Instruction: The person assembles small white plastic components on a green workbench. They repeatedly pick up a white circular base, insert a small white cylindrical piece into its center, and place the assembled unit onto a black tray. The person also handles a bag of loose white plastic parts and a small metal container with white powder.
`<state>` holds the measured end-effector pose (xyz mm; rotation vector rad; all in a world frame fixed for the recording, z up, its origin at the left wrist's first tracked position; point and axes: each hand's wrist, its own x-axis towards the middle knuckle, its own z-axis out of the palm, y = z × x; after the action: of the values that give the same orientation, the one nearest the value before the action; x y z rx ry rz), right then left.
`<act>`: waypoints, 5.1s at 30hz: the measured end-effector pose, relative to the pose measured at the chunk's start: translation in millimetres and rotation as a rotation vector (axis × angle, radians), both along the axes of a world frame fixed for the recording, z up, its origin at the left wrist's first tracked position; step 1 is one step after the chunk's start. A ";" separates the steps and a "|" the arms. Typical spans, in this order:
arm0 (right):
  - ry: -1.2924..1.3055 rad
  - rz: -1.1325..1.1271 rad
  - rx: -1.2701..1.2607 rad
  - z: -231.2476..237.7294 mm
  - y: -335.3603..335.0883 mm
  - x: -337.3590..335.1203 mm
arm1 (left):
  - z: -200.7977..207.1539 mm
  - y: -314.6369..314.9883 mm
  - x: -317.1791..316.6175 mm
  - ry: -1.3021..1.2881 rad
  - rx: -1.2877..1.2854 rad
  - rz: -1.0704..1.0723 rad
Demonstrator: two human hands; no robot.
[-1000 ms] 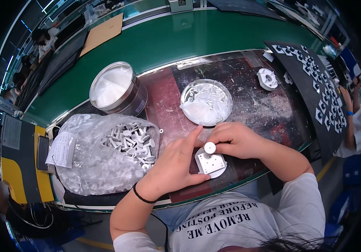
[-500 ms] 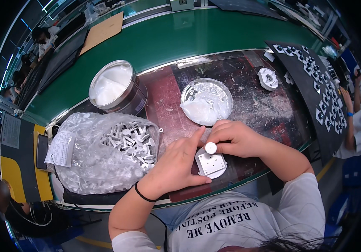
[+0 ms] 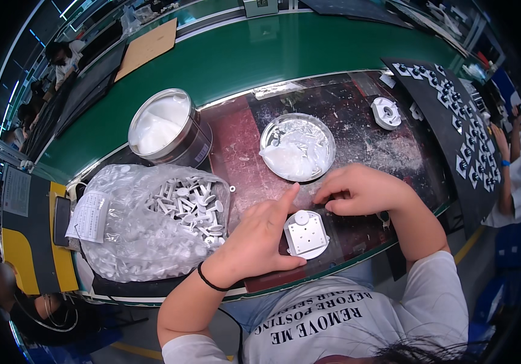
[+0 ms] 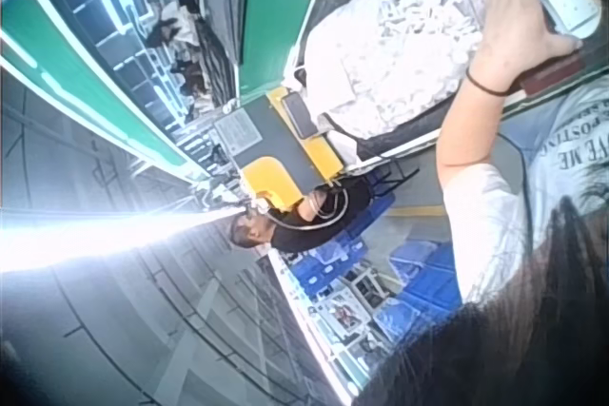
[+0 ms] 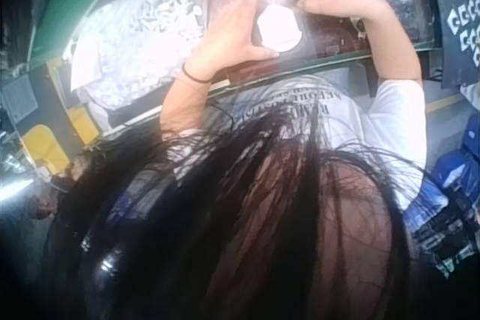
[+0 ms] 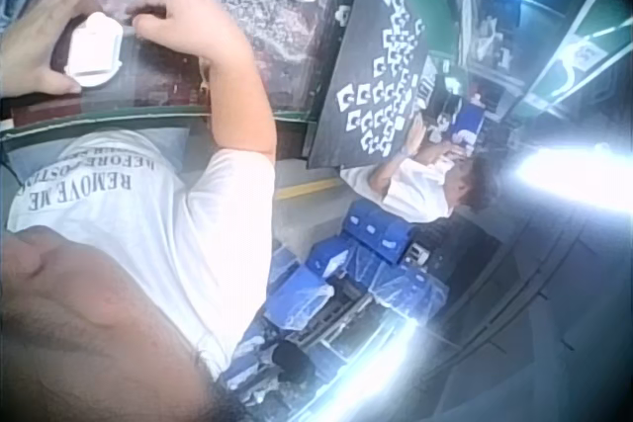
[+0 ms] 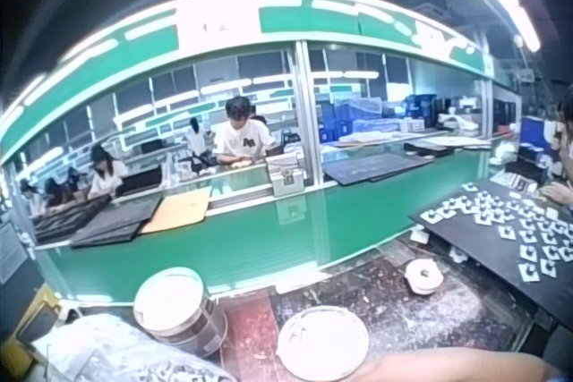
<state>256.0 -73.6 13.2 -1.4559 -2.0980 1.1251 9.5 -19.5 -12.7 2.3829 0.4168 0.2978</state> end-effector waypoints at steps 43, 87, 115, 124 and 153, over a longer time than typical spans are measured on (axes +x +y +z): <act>0.431 -0.867 0.066 -45.6 178.9 52.6 | 4.2 13.0 -8.3 -0.338 0.457 0.148; -0.543 -1.297 0.679 7.2 -144.7 94.3 | 30.1 -23.7 2.2 -0.043 0.111 -0.292; -0.857 -1.536 0.494 -23.1 -157.0 181.7 | 33.5 -24.8 2.1 -0.088 0.049 -0.337; -0.707 -1.460 0.482 -24.1 -159.0 161.7 | 33.5 -26.2 5.3 -0.067 0.063 -0.325; 0.935 -0.254 0.089 16.0 -35.4 -43.1 | 17.3 -8.1 -3.2 -0.503 0.122 0.113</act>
<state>212.9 -109.0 29.2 -0.8459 -1.2513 1.2476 6.3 -27.6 4.6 2.2942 0.2999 0.9708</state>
